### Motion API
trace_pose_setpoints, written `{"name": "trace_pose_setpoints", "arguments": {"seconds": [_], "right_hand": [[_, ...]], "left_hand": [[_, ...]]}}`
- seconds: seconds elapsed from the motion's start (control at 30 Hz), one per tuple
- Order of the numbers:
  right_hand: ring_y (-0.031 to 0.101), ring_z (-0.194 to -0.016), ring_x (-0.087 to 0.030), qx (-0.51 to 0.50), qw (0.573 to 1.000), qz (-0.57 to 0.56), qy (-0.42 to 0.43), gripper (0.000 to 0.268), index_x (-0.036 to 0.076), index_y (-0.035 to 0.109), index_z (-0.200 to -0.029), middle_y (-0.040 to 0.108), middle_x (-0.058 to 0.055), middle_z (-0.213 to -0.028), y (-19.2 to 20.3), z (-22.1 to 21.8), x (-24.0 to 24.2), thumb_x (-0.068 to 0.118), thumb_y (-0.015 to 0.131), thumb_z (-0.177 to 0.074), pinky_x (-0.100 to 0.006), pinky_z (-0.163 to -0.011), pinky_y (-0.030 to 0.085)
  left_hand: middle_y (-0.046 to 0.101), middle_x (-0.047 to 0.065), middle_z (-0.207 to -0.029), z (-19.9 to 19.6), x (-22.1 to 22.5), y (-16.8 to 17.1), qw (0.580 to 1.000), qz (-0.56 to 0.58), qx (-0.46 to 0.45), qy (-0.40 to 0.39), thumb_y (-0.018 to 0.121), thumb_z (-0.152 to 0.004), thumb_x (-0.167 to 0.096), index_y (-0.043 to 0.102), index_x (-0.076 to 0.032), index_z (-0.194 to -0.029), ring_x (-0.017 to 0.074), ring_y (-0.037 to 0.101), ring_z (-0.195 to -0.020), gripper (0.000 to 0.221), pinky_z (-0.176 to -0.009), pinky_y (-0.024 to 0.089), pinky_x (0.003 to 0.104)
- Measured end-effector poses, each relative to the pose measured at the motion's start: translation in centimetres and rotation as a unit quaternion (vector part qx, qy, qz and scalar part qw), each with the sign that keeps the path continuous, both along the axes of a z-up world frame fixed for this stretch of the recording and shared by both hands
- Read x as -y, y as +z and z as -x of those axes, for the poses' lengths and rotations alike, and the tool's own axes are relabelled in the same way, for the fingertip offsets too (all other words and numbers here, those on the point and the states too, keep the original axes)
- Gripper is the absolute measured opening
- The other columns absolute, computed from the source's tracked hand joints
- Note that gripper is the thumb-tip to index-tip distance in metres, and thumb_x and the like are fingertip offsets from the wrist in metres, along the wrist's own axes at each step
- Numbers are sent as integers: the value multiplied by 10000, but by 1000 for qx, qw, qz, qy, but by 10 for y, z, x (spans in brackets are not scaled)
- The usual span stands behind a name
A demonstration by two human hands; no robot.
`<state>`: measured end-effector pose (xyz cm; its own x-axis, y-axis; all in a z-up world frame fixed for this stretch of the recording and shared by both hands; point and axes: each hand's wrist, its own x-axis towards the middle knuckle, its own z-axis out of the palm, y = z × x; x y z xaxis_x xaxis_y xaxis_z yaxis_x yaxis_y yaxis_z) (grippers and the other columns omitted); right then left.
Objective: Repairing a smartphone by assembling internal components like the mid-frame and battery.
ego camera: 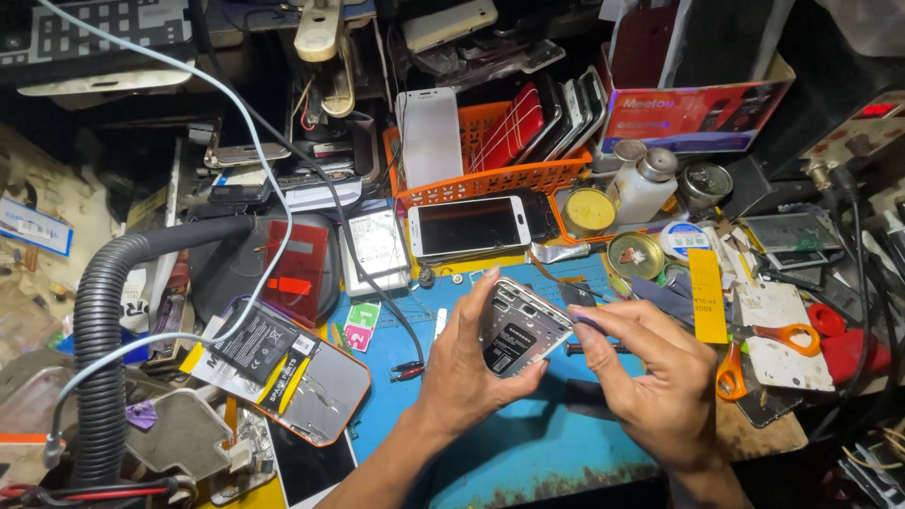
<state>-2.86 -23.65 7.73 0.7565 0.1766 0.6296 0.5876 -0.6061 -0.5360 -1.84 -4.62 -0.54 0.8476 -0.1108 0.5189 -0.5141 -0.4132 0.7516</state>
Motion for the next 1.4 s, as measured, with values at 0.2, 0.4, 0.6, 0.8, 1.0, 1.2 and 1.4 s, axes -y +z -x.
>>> {"name": "trace_pose_setpoints", "arguments": {"seconds": [0.2,0.4,0.6,0.8,1.0,1.2,1.4], "right_hand": [[694,-791,-193,39,999,22,-14,177,42,763,-1107,724,-100,-957,-9,1,-2,61,705,-941,-300,-774,539],[737,-910,-169,-25,996,25,-81,371,64,721,-1271,783,-103,-1083,-32,-24,23,103,770,-905,-277,-759,580],[715,-985,-244,-191,962,177,-86,263,239,798,-1125,790,1,-1045,-73,-44,35,257,706,-880,-423,-860,524],[716,-938,-329,-90,987,118,-64,201,184,803,-1076,755,-76,-990,-74,-51,36,178,755,-881,-446,-806,577],[743,-934,-183,-128,985,-106,48,226,108,805,-1102,782,-90,-1027,-25,-38,12,128,774,-878,-310,-801,596],[765,-958,-218,-132,985,-77,75,241,97,803,-1097,787,-88,-1076,-17,-34,7,156,785,-864,-328,-787,608],[768,-939,-259,-164,979,-78,89,219,74,807,-1079,796,-138,-1038,-31,-31,10,126,769,-870,-378,-742,620]], "left_hand": [[482,170,-1556,-2,1,-4,1000,-6,17,9,880,-719,-263,253,-120,-1561,314,581,-1347,1060,-1096,487,395],[620,124,-1355,-1,-4,35,974,147,-170,-33,834,-656,-287,264,-148,-1564,203,669,-1154,1081,-1020,513,332],[563,191,-1397,-5,-7,27,920,243,-270,-146,785,-700,-441,166,-124,-1591,269,598,-1245,1130,-1079,474,388],[506,384,-1275,-14,-7,1,911,268,-238,-204,853,-733,-299,86,-7,-1603,491,602,-1148,1197,-927,578,536],[527,375,-1266,-13,-7,7,910,270,-242,-199,857,-732,-291,99,-8,-1602,468,610,-1149,1189,-977,548,545],[555,334,-1252,-16,-8,-5,909,306,-235,-160,858,-745,-334,70,-23,-1614,427,603,-1148,1213,-1013,516,551],[532,401,-1286,-18,-9,-9,889,368,-245,-123,865,-752,-322,28,-12,-1602,518,582,-1215,1232,-1072,479,584]]}}
